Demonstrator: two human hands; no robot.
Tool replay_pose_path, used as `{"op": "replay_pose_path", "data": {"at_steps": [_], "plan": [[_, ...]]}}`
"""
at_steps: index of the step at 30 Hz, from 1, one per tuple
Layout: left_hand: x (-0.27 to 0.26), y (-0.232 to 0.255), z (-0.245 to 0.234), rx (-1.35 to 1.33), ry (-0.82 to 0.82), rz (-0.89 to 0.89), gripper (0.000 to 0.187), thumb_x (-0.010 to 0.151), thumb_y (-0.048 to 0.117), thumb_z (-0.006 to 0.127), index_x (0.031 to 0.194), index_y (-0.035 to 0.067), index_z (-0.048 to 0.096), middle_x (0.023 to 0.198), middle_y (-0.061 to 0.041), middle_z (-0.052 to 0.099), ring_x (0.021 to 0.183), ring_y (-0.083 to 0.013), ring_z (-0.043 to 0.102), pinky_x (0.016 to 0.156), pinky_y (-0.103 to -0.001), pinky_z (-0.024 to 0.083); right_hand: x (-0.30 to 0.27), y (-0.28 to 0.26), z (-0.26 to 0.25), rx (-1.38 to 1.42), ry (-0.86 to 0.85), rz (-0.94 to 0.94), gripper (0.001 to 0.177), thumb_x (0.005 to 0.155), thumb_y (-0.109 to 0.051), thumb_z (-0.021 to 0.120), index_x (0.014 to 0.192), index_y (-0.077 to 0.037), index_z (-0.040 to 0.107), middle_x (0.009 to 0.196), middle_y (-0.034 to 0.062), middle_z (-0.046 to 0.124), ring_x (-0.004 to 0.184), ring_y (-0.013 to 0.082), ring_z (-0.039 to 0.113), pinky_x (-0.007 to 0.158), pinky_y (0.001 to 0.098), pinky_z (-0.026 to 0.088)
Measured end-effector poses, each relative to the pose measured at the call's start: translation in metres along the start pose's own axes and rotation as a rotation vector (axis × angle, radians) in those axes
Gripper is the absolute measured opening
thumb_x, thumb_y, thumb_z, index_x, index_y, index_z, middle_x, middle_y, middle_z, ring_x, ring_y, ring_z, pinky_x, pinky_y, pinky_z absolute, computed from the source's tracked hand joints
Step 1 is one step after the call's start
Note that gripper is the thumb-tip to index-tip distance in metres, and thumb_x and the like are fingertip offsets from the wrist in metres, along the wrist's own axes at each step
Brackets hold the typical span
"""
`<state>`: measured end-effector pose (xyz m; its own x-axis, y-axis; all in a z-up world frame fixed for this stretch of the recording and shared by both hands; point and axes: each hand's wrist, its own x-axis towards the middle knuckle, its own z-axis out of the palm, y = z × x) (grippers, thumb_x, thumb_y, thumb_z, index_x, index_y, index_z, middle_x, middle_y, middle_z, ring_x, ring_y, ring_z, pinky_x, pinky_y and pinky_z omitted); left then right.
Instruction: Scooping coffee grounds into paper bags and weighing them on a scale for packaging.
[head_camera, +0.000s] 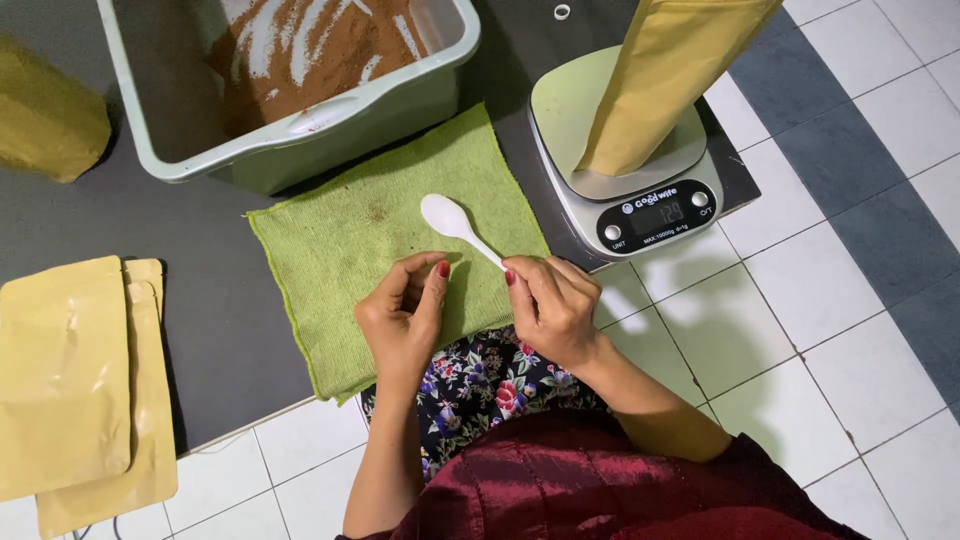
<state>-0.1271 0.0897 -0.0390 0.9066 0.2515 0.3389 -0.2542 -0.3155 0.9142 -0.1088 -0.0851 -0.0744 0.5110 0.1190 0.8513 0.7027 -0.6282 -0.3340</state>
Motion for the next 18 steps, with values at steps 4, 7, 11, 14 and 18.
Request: {"op": "replay_pose_path", "data": {"at_steps": [4,7,11,14,18], "plan": [[0.0,0.001,0.001,0.004,-0.002,0.004,0.008,0.093,0.011,0.077,0.099,0.005,0.079,0.054,-0.007,0.063,0.043,-0.0102,0.047,0.042,-0.023,0.039,0.0,-0.001,-0.001,-0.002,-0.014,0.013,0.009,0.095,0.0,0.066,0.099,-0.002,0.073,0.074,0.0095,0.068,0.056,0.0295,0.064,0.056,0.0348,0.054],[0.0,0.002,0.002,0.017,-0.001,0.006,0.008,0.094,0.011,0.076,0.099,0.005,0.079,0.055,-0.008,0.064,0.043,-0.0114,0.048,0.042,-0.024,0.039,0.001,-0.002,-0.003,0.059,-0.027,0.071,0.01,0.095,0.002,0.065,0.1,-0.001,0.074,0.073,0.0099,0.069,0.057,0.031,0.065,0.055,0.0366,0.054],[0.001,0.0,0.002,0.025,0.012,-0.013,0.008,0.092,0.007,0.076,0.099,0.004,0.08,0.056,-0.009,0.066,0.044,-0.0146,0.051,0.044,-0.025,0.041,-0.007,0.008,-0.003,0.247,-0.04,0.224,0.012,0.095,0.005,0.064,0.098,0.0,0.075,0.072,0.012,0.072,0.06,0.0374,0.068,0.054,0.0396,0.053],[-0.003,-0.019,0.006,0.009,0.03,-0.007,0.01,0.089,0.004,0.076,0.098,0.006,0.08,0.056,-0.01,0.066,0.046,-0.016,0.056,0.045,-0.028,0.044,0.021,0.002,-0.026,0.289,-0.031,0.233,0.018,0.093,0.011,0.064,0.104,0.003,0.075,0.065,0.0118,0.067,0.056,0.0284,0.064,0.053,0.0359,0.051],[-0.002,-0.013,0.004,-0.005,0.06,-0.017,0.01,0.087,0.007,0.077,0.096,0.009,0.081,0.056,-0.008,0.067,0.046,-0.0167,0.059,0.046,-0.028,0.047,0.103,-0.016,-0.038,-0.032,-0.007,0.042,0.011,0.096,0.001,0.073,0.103,-0.004,0.079,0.073,0.0041,0.073,0.062,0.0284,0.068,0.065,0.0381,0.054]]}}
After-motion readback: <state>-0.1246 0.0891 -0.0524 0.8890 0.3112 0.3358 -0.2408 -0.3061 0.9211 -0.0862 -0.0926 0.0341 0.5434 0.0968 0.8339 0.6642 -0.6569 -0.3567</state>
